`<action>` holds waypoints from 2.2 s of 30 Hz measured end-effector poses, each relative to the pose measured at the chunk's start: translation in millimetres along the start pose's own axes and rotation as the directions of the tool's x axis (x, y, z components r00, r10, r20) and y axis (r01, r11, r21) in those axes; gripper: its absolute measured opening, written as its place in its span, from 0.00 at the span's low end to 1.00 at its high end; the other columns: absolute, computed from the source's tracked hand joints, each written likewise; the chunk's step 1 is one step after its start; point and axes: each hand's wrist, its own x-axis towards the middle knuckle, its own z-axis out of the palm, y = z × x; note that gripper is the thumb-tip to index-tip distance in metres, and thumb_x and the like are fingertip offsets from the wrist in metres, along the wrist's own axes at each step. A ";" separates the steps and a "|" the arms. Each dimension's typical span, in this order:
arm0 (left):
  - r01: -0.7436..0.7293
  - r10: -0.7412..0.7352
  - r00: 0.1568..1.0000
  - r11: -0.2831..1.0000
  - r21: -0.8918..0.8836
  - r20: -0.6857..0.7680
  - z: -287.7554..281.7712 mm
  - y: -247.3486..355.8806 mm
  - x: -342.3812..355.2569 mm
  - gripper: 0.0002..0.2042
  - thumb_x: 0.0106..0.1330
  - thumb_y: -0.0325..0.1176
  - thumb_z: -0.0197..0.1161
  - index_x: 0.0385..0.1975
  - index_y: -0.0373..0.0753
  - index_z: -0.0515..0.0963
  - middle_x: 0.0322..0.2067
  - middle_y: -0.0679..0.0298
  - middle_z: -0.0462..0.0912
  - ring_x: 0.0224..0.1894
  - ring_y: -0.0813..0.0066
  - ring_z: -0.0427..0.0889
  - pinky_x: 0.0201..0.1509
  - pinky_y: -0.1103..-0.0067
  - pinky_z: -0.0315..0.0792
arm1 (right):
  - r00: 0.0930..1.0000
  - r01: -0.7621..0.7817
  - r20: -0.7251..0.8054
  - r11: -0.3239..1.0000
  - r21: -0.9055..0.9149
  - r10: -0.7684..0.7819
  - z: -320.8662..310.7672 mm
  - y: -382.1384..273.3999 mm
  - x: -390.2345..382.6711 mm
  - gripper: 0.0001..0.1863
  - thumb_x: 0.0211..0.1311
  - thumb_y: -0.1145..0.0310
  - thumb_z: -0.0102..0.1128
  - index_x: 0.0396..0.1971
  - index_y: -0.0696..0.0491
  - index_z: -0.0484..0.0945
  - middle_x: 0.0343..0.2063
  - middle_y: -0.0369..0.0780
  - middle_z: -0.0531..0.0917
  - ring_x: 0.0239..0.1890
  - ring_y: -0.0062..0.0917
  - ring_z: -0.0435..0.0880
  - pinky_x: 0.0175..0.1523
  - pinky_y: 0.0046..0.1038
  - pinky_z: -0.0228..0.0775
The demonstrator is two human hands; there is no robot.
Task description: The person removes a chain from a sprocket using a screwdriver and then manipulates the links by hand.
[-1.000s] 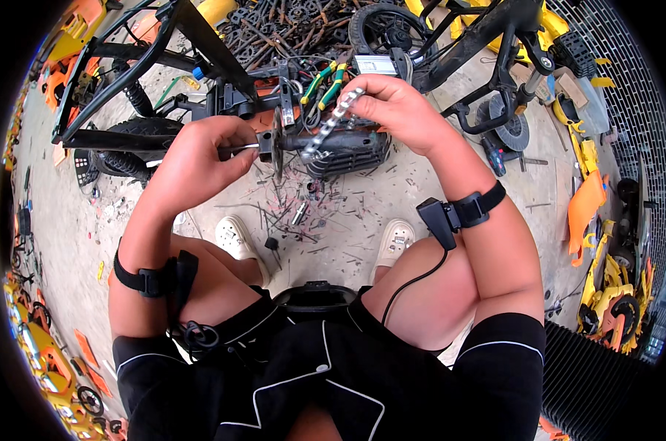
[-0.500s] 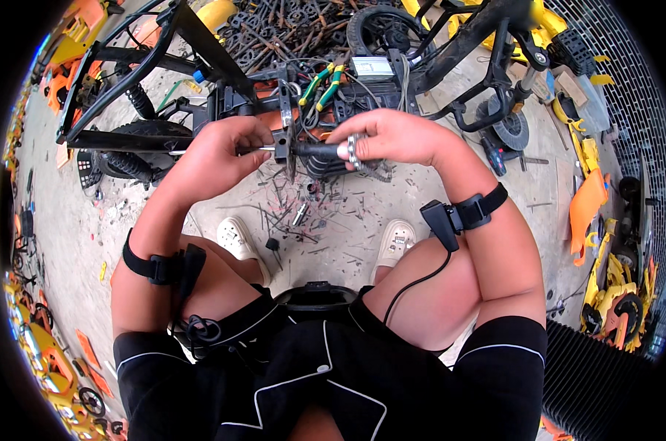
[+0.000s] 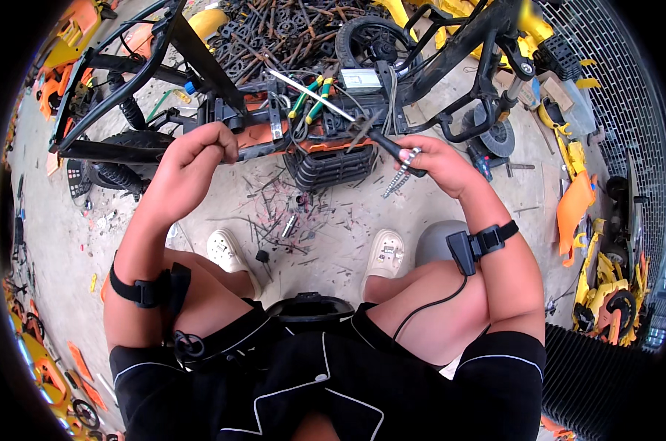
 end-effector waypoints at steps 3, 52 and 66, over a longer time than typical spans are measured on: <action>0.075 -0.076 0.997 0.997 0.013 0.025 2.5 9.9 -7.2 0.09 0.74 0.28 0.47 0.33 0.34 0.72 0.29 0.66 0.73 0.35 0.77 0.71 0.44 0.79 0.68 | 0.993 -0.025 -0.117 0.999 0.028 0.028 -19.6 13.9 -5.3 0.17 0.70 0.64 0.62 0.51 0.59 0.79 0.36 0.37 0.84 0.39 0.20 0.79 0.48 0.25 0.69; -0.195 0.063 0.936 0.912 0.361 0.345 18.2 8.8 -6.6 0.12 0.67 0.32 0.63 0.46 0.34 0.79 0.34 0.51 0.83 0.36 0.54 0.83 0.41 0.66 0.77 | 0.693 -0.286 -0.144 -0.086 -0.954 -0.707 37.9 -30.5 30.7 0.05 0.54 0.69 0.60 0.31 0.52 0.77 0.33 0.41 0.78 0.38 0.36 0.81 0.44 0.39 0.68; -0.182 0.038 0.936 0.904 0.386 0.351 -4.3 4.5 -28.8 0.15 0.68 0.35 0.63 0.50 0.35 0.77 0.39 0.51 0.83 0.41 0.55 0.84 0.46 0.65 0.77 | 0.810 -0.124 -0.063 -0.065 -0.990 -0.584 102.7 -39.9 72.2 0.04 0.56 0.69 0.63 0.27 0.52 0.78 0.33 0.41 0.77 0.33 0.38 0.84 0.41 0.40 0.74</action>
